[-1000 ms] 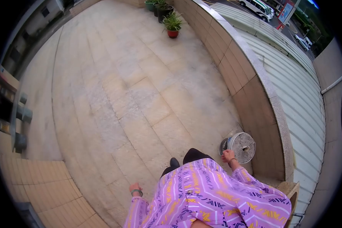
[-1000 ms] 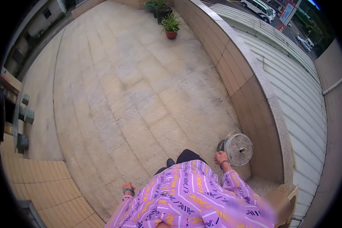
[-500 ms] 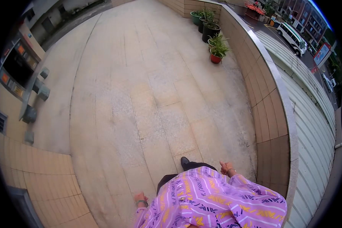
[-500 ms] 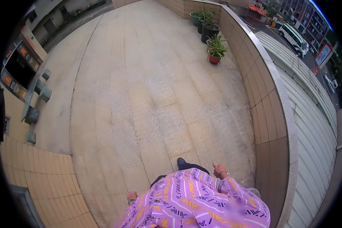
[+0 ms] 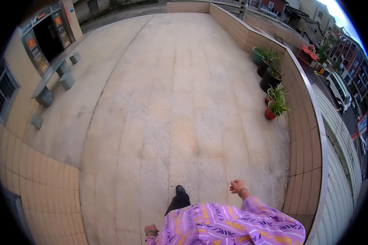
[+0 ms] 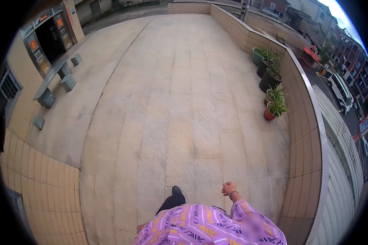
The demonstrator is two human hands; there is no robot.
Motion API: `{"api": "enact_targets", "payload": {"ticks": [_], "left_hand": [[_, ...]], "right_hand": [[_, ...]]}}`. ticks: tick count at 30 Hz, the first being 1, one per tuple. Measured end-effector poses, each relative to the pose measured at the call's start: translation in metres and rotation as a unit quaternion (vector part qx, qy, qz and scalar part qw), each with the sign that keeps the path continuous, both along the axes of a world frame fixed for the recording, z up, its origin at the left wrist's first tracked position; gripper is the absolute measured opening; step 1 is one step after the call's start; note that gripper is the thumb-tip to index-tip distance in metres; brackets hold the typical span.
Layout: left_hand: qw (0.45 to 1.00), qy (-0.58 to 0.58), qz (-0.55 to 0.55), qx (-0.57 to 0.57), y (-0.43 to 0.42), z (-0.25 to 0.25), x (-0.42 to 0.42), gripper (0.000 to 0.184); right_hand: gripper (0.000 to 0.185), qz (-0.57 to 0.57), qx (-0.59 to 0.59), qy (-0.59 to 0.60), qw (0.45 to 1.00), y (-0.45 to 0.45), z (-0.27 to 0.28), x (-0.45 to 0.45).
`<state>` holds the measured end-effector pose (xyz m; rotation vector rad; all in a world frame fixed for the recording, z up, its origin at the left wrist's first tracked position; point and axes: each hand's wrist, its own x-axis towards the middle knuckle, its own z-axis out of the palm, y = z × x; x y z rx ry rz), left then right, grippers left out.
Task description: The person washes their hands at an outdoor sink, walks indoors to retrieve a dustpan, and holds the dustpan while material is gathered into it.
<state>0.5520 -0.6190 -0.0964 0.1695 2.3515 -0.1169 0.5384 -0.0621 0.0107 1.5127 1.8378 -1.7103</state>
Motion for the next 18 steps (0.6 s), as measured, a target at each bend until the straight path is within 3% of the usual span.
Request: {"api": "enact_targets", "payload": {"ticks": [1, 2, 3, 5, 8, 10, 11, 13, 15, 16, 17, 18], "left_hand": [[0.999, 0.033, 0.021, 0.002, 0.024, 0.048, -0.065, 0.022], [0.927, 0.06, 0.343, 0.14, 0.033, 0.048, -0.115, 0.023], [0.735, 0.076, 0.622, 0.259, 0.042, 0.056, -0.161, 0.024], [0.764, 0.194, 0.532, 0.308, 0.057, 0.08, -0.249, 0.026], [0.803, 0.202, 0.491, 0.271, 0.061, 0.073, -0.368, 0.025], [0.836, 0.357, 0.336, 0.248, 0.072, 0.064, -0.436, 0.023], [0.831, 0.361, 0.342, 0.249, 0.075, 0.048, -0.47, 0.023], [0.811, 0.337, 0.384, 0.285, 0.072, 0.007, -0.507, 0.02], [0.751, 0.202, 0.537, 0.326, 0.108, 0.07, -0.534, 0.017], [0.737, 0.138, 0.58, 0.32, 0.097, 0.038, -0.539, 0.015], [0.724, 0.072, 0.605, 0.323, 0.094, 0.036, -0.543, 0.016], [0.682, 0.066, 0.662, 0.305, 0.11, 0.065, -0.549, 0.015]], "right_hand": [[0.023, 0.004, -0.029, -0.039, 0.999, -0.008, -0.005, -0.02], [0.023, 0.008, -0.057, -0.077, 0.995, -0.013, -0.009, -0.043], [0.022, 0.019, -0.06, -0.077, 0.995, -0.02, -0.004, -0.065], [0.021, 0.039, -0.066, -0.08, 0.994, -0.029, 0.007, -0.104], [0.018, 0.084, -0.045, -0.096, 0.991, -0.024, 0.004, -0.163], [0.017, 0.086, -0.039, -0.135, 0.986, -0.01, -0.009, -0.202], [0.016, 0.193, 0.024, -0.095, 0.976, 0.003, -0.027, -0.218], [0.014, 0.302, 0.08, -0.066, 0.948, 0.04, -0.075, -0.239], [0.02, 0.55, 0.188, -0.133, 0.803, 0.077, -0.117, -0.303], [0.02, 0.552, 0.185, -0.123, 0.804, 0.074, -0.115, -0.342], [0.02, 0.465, 0.136, -0.119, 0.867, 0.069, -0.113, -0.383], [0.02, 0.372, 0.086, -0.117, 0.917, 0.067, -0.1, -0.427]]}}
